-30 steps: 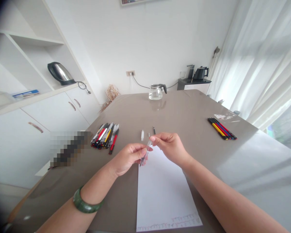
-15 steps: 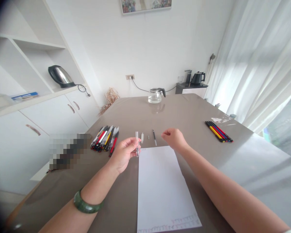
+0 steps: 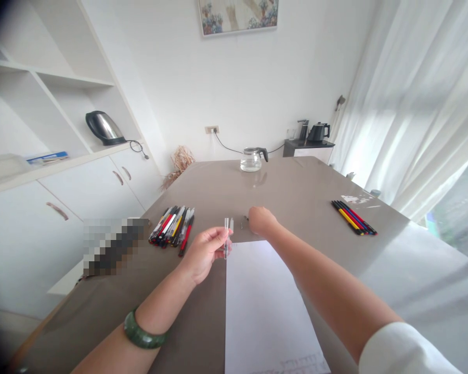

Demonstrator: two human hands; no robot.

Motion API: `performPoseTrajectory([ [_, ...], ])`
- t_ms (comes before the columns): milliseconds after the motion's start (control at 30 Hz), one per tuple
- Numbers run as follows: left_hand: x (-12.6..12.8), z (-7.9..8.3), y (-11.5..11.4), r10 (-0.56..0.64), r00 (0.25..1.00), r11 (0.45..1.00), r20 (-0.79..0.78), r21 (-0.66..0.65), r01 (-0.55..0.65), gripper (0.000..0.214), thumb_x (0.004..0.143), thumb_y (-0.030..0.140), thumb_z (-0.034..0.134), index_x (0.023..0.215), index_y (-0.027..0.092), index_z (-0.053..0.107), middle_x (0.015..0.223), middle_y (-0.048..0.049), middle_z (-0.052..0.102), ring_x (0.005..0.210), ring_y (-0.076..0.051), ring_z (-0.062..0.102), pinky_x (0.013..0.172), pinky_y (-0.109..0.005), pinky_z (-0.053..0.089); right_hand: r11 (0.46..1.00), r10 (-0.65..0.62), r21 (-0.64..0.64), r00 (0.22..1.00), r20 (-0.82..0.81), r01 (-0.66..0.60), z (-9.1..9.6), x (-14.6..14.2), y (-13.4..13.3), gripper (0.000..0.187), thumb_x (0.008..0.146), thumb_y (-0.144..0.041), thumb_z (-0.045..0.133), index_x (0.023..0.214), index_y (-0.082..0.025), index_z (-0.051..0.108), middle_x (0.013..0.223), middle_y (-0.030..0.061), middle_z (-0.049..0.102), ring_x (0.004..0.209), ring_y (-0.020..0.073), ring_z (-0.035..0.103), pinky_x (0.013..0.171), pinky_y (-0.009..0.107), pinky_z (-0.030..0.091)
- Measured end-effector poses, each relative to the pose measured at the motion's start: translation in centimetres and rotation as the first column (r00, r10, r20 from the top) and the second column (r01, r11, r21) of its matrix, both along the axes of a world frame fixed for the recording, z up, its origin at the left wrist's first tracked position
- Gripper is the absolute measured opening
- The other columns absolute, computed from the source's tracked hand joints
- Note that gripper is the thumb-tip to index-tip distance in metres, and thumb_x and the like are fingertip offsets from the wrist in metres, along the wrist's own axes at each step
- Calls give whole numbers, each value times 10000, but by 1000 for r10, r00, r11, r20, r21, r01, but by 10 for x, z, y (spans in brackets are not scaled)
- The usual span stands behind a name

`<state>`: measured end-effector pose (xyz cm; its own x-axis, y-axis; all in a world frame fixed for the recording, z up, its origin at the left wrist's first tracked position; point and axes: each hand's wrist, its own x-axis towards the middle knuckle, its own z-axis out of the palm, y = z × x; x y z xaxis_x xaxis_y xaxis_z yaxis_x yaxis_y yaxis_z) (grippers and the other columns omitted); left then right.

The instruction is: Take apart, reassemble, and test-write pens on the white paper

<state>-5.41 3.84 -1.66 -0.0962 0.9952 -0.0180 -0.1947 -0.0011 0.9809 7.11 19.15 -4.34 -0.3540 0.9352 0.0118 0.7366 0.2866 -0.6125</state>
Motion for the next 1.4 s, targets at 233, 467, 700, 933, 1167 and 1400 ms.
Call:
performPoseTrajectory([
  [233,1,-1,-1,-44,999,999,-14,-2,44,329,715,418,542,885,138,569,684,-20,525,620,-111,513,568,-239,410,998,-55,-29,978,-201,50,18,11,-4,73,594,-92,609,552,-137,568,512,29,549,601,176,560,534,248,396],
  [467,4,2,-5,-94,990,996,-110,-18,92,352,731,429,516,900,129,587,718,-39,529,614,-110,496,564,-243,394,967,-57,-203,643,-764,-155,42,43,-50,152,712,-324,527,709,-172,527,609,-1,554,527,84,513,533,225,441],
  [700,12,-3,-3,-135,950,988,-281,29,149,364,729,399,530,945,114,602,668,-24,520,588,-100,447,557,-234,367,939,-174,-231,227,-958,-256,41,55,-79,151,669,-210,601,803,-201,530,662,5,606,539,78,529,503,190,406],
  [933,12,-8,-2,-152,915,985,-373,21,172,356,725,385,541,961,126,608,694,-38,562,630,-116,473,613,-247,384,937,-156,-221,245,-957,-269,37,60,-77,128,723,-300,562,705,-185,509,705,18,615,507,74,517,499,206,410],
  [1167,12,-5,-3,-156,896,984,-416,15,179,356,727,394,532,956,134,611,694,-38,568,626,-120,479,599,-242,384,955,-95,-169,287,-953,-245,37,60,-79,148,734,-312,553,696,-184,490,667,6,595,500,75,503,502,213,400],
  [1400,13,-3,-4,-176,895,981,-411,7,196,344,730,410,514,912,138,622,644,-21,551,597,-119,475,568,-233,372,970,-1,-103,420,-907,-220,35,58,-84,162,730,-318,553,690,-175,490,654,10,573,525,92,509,515,235,404],
])
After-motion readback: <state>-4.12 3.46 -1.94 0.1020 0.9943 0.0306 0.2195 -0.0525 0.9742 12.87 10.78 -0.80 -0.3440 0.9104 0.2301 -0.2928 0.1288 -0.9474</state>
